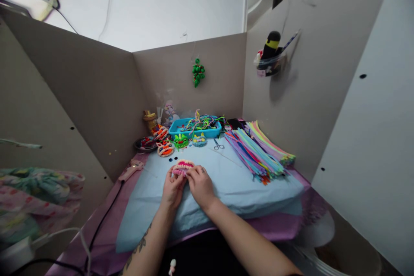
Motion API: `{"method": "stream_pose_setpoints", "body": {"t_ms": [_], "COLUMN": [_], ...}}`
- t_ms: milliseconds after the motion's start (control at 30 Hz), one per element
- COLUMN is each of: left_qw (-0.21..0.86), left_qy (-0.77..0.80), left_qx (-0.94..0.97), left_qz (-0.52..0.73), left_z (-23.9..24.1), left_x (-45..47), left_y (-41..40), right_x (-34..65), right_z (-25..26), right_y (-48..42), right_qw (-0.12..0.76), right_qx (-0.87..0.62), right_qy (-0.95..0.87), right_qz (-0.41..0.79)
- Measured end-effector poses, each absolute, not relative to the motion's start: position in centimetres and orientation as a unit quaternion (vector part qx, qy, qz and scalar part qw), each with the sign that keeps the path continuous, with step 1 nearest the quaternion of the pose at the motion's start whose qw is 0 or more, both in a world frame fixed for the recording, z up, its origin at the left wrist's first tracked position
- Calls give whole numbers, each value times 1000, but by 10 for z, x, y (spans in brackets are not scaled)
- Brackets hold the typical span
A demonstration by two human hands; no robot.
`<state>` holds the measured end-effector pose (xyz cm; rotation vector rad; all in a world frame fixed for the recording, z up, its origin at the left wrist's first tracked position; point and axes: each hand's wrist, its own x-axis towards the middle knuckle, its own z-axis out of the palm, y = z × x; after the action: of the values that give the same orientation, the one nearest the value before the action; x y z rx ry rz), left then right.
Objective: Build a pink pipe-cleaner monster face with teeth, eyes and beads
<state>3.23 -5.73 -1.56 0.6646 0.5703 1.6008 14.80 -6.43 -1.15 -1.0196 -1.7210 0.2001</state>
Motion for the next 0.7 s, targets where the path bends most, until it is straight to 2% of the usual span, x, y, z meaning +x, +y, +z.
{"method": "stream_pose_setpoints", "body": {"t_ms": [700], "left_qw": [567], "left_qy": [277], "left_qx": [290], "left_qz": [720], "left_z": [-21], "left_x": [38], "left_y": [-56], "right_x": [143], "right_z": [-15], "right_y": [-63], "right_qw": [583], "right_qx": [-398], "right_qy": [-695], "right_qz": [136]}}
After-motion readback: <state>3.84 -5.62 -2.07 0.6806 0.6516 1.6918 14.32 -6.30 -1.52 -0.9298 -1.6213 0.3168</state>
